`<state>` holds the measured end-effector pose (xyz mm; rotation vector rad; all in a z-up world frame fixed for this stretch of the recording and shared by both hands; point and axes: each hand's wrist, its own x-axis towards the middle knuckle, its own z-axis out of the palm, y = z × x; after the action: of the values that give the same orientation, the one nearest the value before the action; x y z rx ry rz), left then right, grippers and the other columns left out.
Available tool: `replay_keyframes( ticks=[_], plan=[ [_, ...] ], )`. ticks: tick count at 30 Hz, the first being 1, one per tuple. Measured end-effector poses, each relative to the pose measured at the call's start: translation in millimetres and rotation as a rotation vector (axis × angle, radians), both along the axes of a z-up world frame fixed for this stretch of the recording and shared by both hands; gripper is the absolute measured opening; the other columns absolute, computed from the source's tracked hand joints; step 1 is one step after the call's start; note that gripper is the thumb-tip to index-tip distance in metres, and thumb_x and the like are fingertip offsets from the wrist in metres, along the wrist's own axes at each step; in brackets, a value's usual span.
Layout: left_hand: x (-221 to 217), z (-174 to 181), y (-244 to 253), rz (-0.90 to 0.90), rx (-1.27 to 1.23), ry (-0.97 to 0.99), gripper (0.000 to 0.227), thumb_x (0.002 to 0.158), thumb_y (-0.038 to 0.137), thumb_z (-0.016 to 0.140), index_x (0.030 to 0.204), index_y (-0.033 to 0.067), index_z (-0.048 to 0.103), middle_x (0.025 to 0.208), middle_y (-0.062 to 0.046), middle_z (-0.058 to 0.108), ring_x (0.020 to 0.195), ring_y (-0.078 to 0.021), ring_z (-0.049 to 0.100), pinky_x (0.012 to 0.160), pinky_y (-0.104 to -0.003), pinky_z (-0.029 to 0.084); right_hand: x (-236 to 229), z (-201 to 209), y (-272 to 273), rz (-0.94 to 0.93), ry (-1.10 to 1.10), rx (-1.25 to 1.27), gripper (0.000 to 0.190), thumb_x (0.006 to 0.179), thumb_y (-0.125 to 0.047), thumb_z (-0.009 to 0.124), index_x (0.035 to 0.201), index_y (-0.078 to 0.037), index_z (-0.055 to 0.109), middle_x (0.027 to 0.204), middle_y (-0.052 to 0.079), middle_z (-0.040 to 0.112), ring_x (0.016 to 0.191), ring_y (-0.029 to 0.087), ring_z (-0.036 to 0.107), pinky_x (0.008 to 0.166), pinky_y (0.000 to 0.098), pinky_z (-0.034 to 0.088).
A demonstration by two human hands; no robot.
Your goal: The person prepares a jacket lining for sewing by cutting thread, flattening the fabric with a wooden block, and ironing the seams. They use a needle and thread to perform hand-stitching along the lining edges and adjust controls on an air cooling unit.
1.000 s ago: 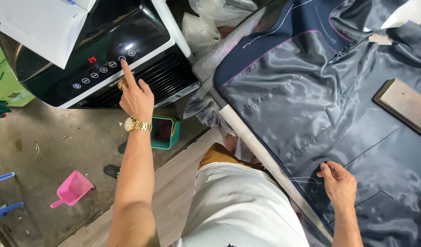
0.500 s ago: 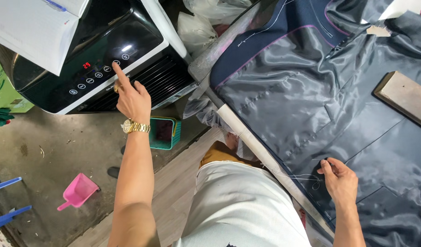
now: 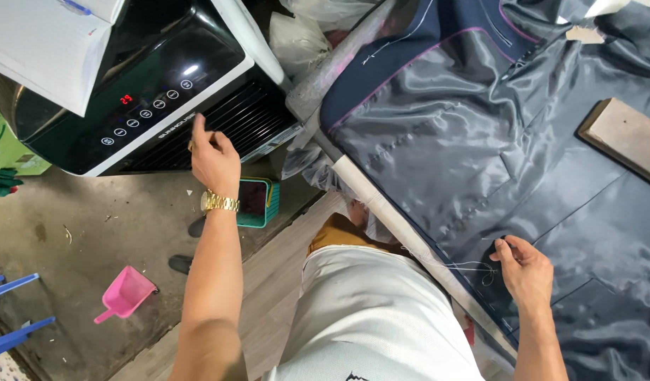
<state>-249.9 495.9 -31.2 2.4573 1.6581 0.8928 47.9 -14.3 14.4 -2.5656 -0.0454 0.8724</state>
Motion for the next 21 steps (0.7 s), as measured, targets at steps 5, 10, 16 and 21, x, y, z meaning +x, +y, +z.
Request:
replay_keyframes(
  ticks=[5, 10, 16, 21],
  plan=[
    [-15.5, -47.6, -2.9, 0.092, -0.592, -0.252, 0.023, 0.096, 0.01, 0.053, 0.093, 0.0175, 0.075, 0.074, 0.005, 0.071, 0.056, -0.0157, 0.073, 0.071, -0.029, 0.057, 6.3, -25.2, -18.3, 0.088, -0.052, -0.021, 0.029, 0.104, -0.041, 0.062, 0.112, -0.017, 0.077, 0.084, -0.003, 0.079, 0.076, 0.01, 0.062, 0.077, 0.0289, 0.045],
    [-4.3, -77.1, -35.4, 0.116, -1.008, -0.261, 0.022, 0.1, 0.014, 0.053, 0.105, 0.0088, 0.074, 0.082, -0.004, 0.071, 0.058, -0.0153, 0.068, 0.048, -0.028, 0.055, 5.5, -5.0, -1.9, 0.024, 0.004, -0.035, 0.029, 0.102, -0.037, 0.062, 0.116, -0.015, 0.075, 0.086, -0.002, 0.079, 0.087, 0.009, 0.065, 0.081, 0.0285, 0.046],
    [25.5, -106.9, -112.5, -0.406, -1.262, 0.358, 0.024, 0.092, 0.019, 0.058, 0.1, 0.0095, 0.078, 0.075, -0.012, 0.076, 0.072, -0.0272, 0.074, 0.06, -0.04, 0.061, 5.6, -30.9, -23.8, 0.038, -0.027, 0.1, 0.034, 0.104, -0.035, 0.069, 0.129, -0.012, 0.072, 0.086, 0.004, 0.078, 0.103, 0.023, 0.072, 0.097, 0.041, 0.053],
    [100.5, 8.8, -191.5, -0.951, -1.227, 0.938, 0.035, 0.094, 0.034, 0.051, 0.099, 0.0179, 0.081, 0.097, -0.014, 0.079, 0.1, -0.042, 0.072, 0.085, -0.056, 0.057, 11.2, 7.8, -15.8, -0.015, 0.033, 0.157, 0.036, 0.101, -0.03, 0.068, 0.128, -0.006, 0.071, 0.087, 0.008, 0.079, 0.108, 0.028, 0.072, 0.1, 0.0459, 0.051]
  ],
)
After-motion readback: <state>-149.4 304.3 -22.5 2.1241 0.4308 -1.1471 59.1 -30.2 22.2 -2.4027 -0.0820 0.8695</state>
